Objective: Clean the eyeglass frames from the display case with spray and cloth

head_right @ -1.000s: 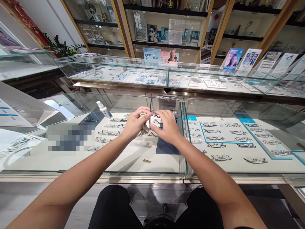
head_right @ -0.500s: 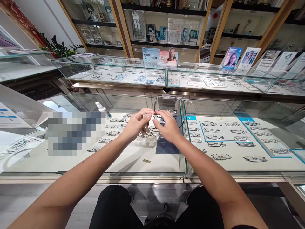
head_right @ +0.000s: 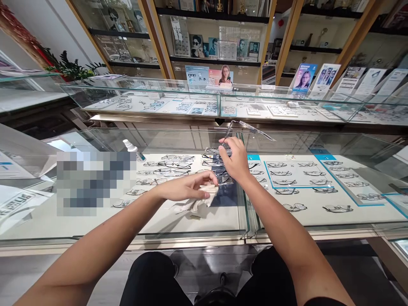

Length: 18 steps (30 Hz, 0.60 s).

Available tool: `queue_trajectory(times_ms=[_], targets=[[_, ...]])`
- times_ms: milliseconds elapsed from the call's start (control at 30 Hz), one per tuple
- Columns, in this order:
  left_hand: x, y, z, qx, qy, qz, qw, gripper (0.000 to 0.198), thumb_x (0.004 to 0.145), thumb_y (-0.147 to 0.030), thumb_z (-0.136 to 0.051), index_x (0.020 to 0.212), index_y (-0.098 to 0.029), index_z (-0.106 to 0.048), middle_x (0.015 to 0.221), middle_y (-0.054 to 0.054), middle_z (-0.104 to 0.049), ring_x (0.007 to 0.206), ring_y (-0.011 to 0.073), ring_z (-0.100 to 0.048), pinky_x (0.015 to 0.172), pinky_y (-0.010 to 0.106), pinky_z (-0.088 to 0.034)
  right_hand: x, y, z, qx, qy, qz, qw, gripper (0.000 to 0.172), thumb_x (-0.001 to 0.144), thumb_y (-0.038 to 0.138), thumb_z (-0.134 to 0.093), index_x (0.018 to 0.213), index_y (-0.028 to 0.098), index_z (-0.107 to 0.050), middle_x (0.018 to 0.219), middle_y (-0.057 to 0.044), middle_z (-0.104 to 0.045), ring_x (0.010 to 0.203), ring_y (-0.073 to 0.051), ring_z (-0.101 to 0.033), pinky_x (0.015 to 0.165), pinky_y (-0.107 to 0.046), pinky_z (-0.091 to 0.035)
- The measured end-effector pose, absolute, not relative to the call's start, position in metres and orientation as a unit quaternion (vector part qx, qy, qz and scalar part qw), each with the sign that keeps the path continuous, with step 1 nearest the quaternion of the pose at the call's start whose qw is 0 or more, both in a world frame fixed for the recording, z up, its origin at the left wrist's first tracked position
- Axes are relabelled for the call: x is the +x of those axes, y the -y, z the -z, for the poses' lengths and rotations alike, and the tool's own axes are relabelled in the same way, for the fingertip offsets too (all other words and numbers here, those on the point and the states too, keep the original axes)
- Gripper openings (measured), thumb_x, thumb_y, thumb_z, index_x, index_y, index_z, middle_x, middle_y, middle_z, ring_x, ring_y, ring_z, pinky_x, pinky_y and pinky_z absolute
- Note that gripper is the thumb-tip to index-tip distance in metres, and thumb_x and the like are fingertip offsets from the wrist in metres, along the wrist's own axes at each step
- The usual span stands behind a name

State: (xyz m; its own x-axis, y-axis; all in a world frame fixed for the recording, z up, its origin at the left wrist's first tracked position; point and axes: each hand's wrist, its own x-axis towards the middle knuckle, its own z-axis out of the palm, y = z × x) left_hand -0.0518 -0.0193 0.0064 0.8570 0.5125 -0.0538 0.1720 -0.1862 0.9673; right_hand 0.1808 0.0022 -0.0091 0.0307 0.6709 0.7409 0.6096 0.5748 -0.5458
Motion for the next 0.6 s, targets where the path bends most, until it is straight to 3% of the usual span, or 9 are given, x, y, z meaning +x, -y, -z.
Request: queue_trajectory(times_ms=[233, 333, 400, 467, 533, 600], targets=[[-0.047, 0.024, 0.001, 0.820, -0.153, -0.078, 0.546, 0.034, 0.093, -0.044, -0.087, 0.123, -0.029, -0.081, 0.140, 0.011, -0.080, 0.134, 0.0287, -0.074, 0.116, 0.043, -0.057, 0.180, -0.002, 0.011, -0.463, 0.700, -0.022, 0.544, 0.020, 0.108, 0.037, -0.057, 0.112, 0.026, -0.073, 0.120, -0.010, -0.079, 0.117, -0.032, -0.068, 0.107, -0.051, -0.053], [-0.048, 0.018, -0.006, 0.823, -0.171, -0.168, 0.515, 0.027, 0.097, -0.049, -0.082, 0.111, -0.026, -0.083, 0.136, 0.013, -0.082, 0.129, 0.0302, -0.076, 0.115, 0.046, -0.057, 0.180, -0.003, 0.012, -0.463, 0.702, -0.018, 0.540, 0.020, 0.109, 0.037, -0.055, 0.111, 0.027, -0.073, 0.119, -0.009, -0.080, 0.117, -0.032, -0.068, 0.107, -0.051, -0.052], [-0.054, 0.006, -0.010, 0.814, -0.249, -0.309, 0.424, 0.026, 0.100, -0.049, -0.076, 0.103, -0.024, -0.080, 0.122, 0.012, -0.083, 0.120, 0.0292, -0.076, 0.111, 0.045, -0.058, 0.181, -0.004, 0.013, -0.459, 0.704, -0.015, 0.541, 0.022, 0.111, 0.036, -0.053, 0.106, 0.027, -0.072, 0.116, -0.009, -0.080, 0.113, -0.031, -0.068, 0.105, -0.049, -0.052], [-0.066, -0.011, -0.013, 0.765, -0.363, -0.465, 0.259, 0.020, 0.100, -0.043, -0.072, 0.103, -0.023, -0.075, 0.116, 0.011, -0.079, 0.118, 0.0289, -0.072, 0.111, 0.045, -0.055, 0.182, -0.005, 0.015, -0.458, 0.706, -0.011, 0.541, 0.026, 0.112, 0.037, -0.050, 0.102, 0.027, -0.072, 0.112, -0.008, -0.080, 0.110, -0.030, -0.069, 0.103, -0.048, -0.052], [-0.085, -0.032, -0.015, 0.665, -0.475, -0.570, 0.084, 0.016, 0.099, -0.032, -0.070, 0.112, -0.023, -0.071, 0.125, 0.012, -0.074, 0.124, 0.0302, -0.067, 0.114, 0.046, -0.052, 0.184, -0.007, 0.016, -0.462, 0.705, -0.006, 0.539, 0.030, 0.113, 0.040, -0.049, 0.100, 0.027, -0.072, 0.110, -0.008, -0.080, 0.108, -0.029, -0.069, 0.102, -0.047, -0.051], [-0.108, -0.052, -0.014, 0.542, -0.564, -0.621, -0.033, 0.036, 0.094, -0.019, -0.070, 0.129, -0.021, -0.063, 0.142, 0.015, -0.064, 0.136, 0.0317, -0.060, 0.120, 0.048, -0.048, 0.186, -0.009, 0.019, -0.466, 0.702, -0.003, 0.539, 0.032, 0.113, 0.041, -0.048, 0.099, 0.026, -0.073, 0.108, -0.008, -0.080, 0.107, -0.029, -0.069, 0.102, -0.047, -0.051]])
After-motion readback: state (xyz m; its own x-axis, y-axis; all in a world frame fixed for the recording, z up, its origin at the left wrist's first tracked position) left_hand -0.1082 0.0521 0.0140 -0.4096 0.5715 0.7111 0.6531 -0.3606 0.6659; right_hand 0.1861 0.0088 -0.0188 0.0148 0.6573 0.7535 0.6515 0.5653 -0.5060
